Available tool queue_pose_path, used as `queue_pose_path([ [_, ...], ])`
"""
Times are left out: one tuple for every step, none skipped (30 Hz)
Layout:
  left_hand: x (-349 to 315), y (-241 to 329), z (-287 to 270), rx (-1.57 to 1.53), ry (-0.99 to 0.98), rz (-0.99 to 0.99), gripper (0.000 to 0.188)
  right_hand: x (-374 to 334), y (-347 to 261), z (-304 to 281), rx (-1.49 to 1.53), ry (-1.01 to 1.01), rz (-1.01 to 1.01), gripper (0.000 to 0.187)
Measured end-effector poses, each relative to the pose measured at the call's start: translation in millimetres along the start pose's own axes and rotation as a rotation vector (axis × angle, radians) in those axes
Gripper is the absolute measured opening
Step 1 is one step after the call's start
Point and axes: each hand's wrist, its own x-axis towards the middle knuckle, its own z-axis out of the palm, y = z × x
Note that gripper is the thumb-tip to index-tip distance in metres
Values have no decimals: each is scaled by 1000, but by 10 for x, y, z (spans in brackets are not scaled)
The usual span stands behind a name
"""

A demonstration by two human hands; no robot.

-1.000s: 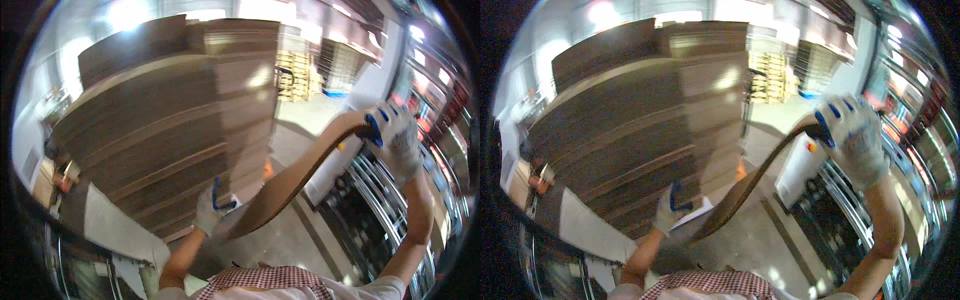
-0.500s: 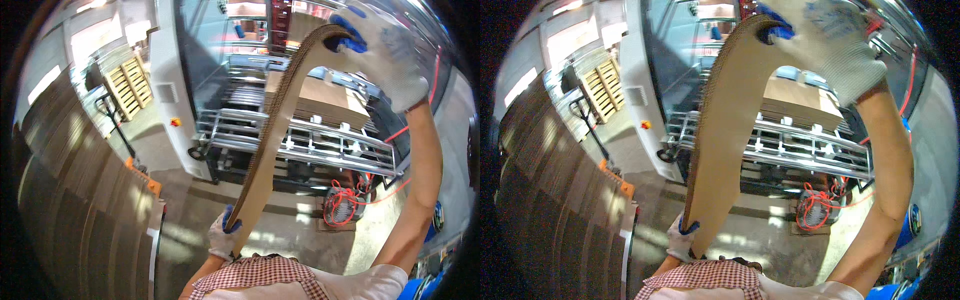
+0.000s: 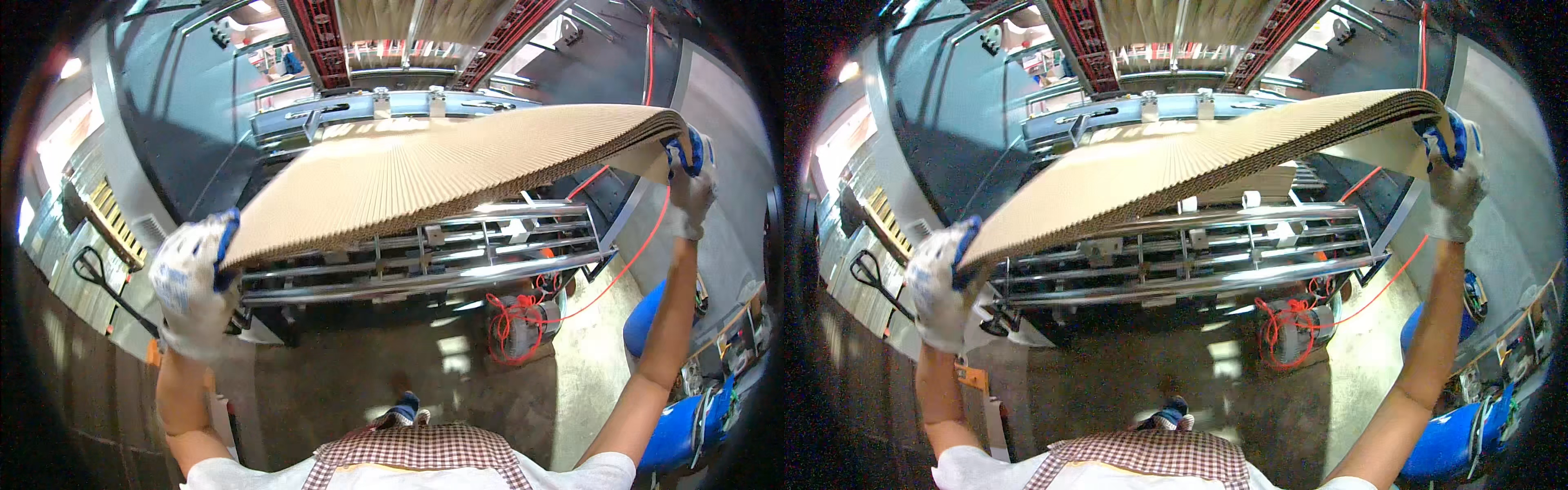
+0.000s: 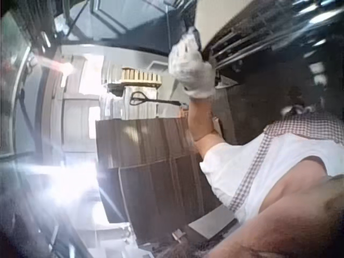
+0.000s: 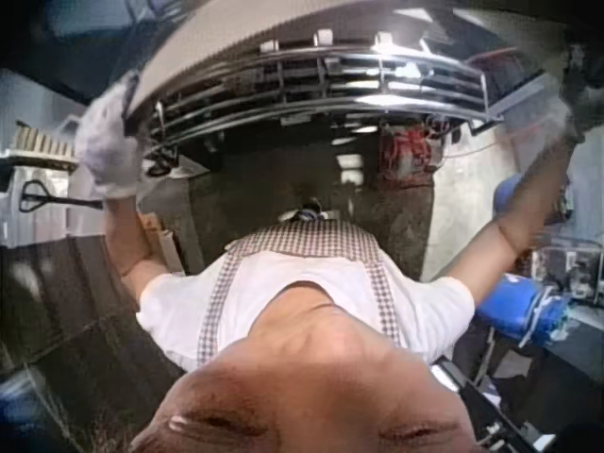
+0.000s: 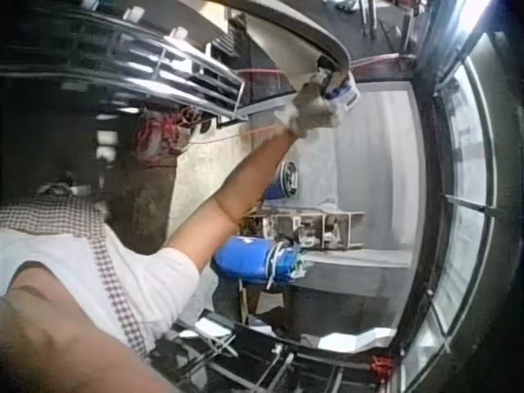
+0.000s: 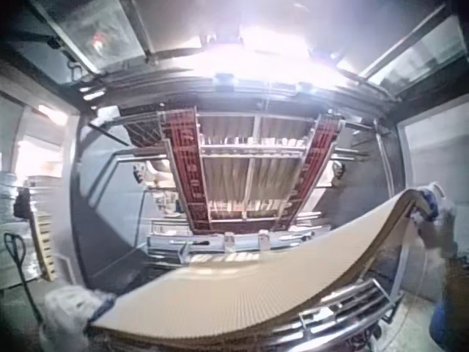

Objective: The person repeatedly picks up flat cardboard sheets from a stack and places them onto a conveyor belt feeding a machine. The person wears gloves and handles the sheets one at a time throughout the clip.

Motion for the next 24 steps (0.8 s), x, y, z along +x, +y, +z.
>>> queue_pose_path([
  [175, -107, 226, 30, 58, 62, 56, -51, 174, 160, 43, 27, 122, 42],
  [405, -137, 427, 30, 110, 68, 53, -145, 411, 349, -61, 58, 147, 43],
  [560, -192, 680, 61, 135, 74, 50, -190, 675, 475, -176, 98, 159, 45],
  [693, -283, 931, 110, 142, 72, 47, -153, 752, 709, -267, 134, 176, 47],
  [822, -405, 1255, 113, 201, 85, 43, -115, 788, 974, -29, 213, 105, 48],
  [978, -472, 1488, 113, 188, 79, 40, -115, 864, 1256, -247, 220, 0, 41],
  [1082, -597, 1793, 120, 207, 91, 40, -138, 941, 1554, -211, 213, -23, 35],
  [1165, -701, 2184, 115, 238, 105, 40, -117, 998, 1784, -191, 208, -54, 31],
  [1222, -720, 2512, 125, 218, 85, 40, -133, 903, 2013, -90, 164, 14, 35],
  [1285, -735, 2807, 138, 202, 64, 41, -232, 1144, 2294, 6, 123, 18, 40],
  [1244, -814, 3093, 149, 95, 97, 43, -391, 1259, 2612, -53, 62, -17, 41],
  [1201, -819, 3342, 131, 70, 123, 42, -569, 1346, 2874, -116, 0, -51, 43],
  [1151, -767, 3581, 158, -115, 86, 39, -760, 1446, 3071, -102, -90, -68, 43],
  [1064, -702, 3840, 180, -151, 103, 37, -930, 1566, 3206, -96, -177, -93, 42],
  [1021, -557, 4014, 181, -269, 86, 36, -1134, 1725, 3314, -115, -256, -137, 44],
  [900, -469, 4174, 181, -343, 131, 36, -1416, 1846, 3490, -108, -337, -176, 45],
  [741, -371, 4373, 145, -393, 146, 38, -1655, 1989, 3535, -193, -458, -198, 45],
  [604, -274, 4504, 139, -424, 147, 40, -1851, 2079, 3548, -276, -576, -222, 45],
  [468, -202, 4548, 152, -502, 102, 44, -2022, 2068, 3595, -292, -664, -296, 45],
  [265, -161, 4597, 144, -577, 55, 47, -2182, 2051, 3583, -314, -753, -373, 45],
  [106, -130, 4632, 137, -605, -7, 51, -2328, 2103, 3583, -303, -746, -330, 46],
  [7, -121, 4661, 132, -633, -69, 55, -2475, 2203, 3608, -292, -738, -286, 48],
  [5, -125, 4666, 46, -640, -171, 65, -2601, 2323, 3645, -336, -825, -196, 56],
  [34, -145, 4677, 68, -592, -189, 73, -2647, 2374, 3723, -372, -861, -209, 63],
])
